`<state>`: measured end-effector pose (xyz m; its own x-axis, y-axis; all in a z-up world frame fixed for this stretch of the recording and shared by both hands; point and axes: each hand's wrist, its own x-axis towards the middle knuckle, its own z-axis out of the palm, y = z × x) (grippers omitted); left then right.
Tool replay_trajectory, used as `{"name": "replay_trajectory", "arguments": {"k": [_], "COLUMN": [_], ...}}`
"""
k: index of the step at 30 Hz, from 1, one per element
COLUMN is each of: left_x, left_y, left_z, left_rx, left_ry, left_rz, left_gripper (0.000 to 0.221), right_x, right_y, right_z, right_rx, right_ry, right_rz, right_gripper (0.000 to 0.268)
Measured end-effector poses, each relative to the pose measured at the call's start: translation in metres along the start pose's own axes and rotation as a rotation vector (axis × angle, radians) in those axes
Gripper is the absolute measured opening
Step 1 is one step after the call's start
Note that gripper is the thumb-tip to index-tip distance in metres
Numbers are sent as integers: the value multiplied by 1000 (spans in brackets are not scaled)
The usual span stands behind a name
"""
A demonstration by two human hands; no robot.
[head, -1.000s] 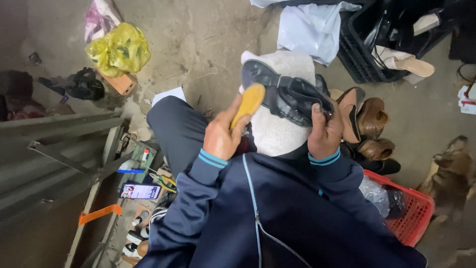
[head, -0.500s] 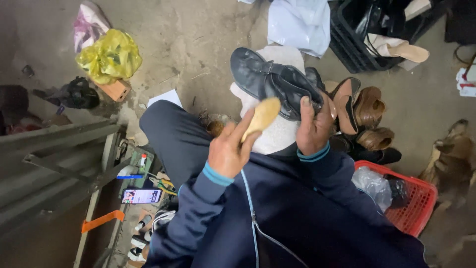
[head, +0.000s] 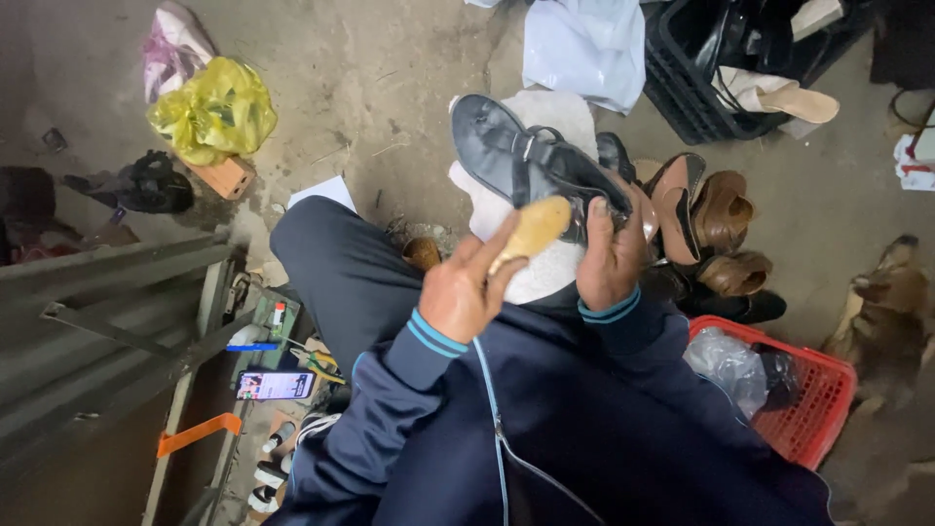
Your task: The person is cleaning several pairs of shoes, including sandals and boots, by brushing off dirt and wiping them with a cloth.
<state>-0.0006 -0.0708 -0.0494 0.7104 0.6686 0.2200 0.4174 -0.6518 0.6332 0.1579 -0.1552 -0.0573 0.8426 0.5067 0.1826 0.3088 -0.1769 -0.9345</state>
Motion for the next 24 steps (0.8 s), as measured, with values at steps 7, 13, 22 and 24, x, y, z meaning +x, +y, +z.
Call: {"name": "replay_trajectory", "arguments": {"k": [7, 13, 22, 24], "left_x": [-7, -2, -4, -2], "left_y": [-8, -2, -47, -55], "left_z": [3, 3, -34, -40], "left_rx": [0, 183, 78, 85], "left_ry": [-40, 50, 59, 97], "left_rz": [-10, -8, -107, -153], "left_gripper": [50, 51, 54, 54], "right_x": [3, 3, 18, 20], "right_y": [-8, -2, 29, 39], "right_z": [1, -2, -23, -30], "right_rx": [-45, -8, 48, 87], "right_ry": [49, 18, -29, -40], "right_rz": [-42, -129, -122, -129], "right_gripper": [39, 37, 34, 33]}}
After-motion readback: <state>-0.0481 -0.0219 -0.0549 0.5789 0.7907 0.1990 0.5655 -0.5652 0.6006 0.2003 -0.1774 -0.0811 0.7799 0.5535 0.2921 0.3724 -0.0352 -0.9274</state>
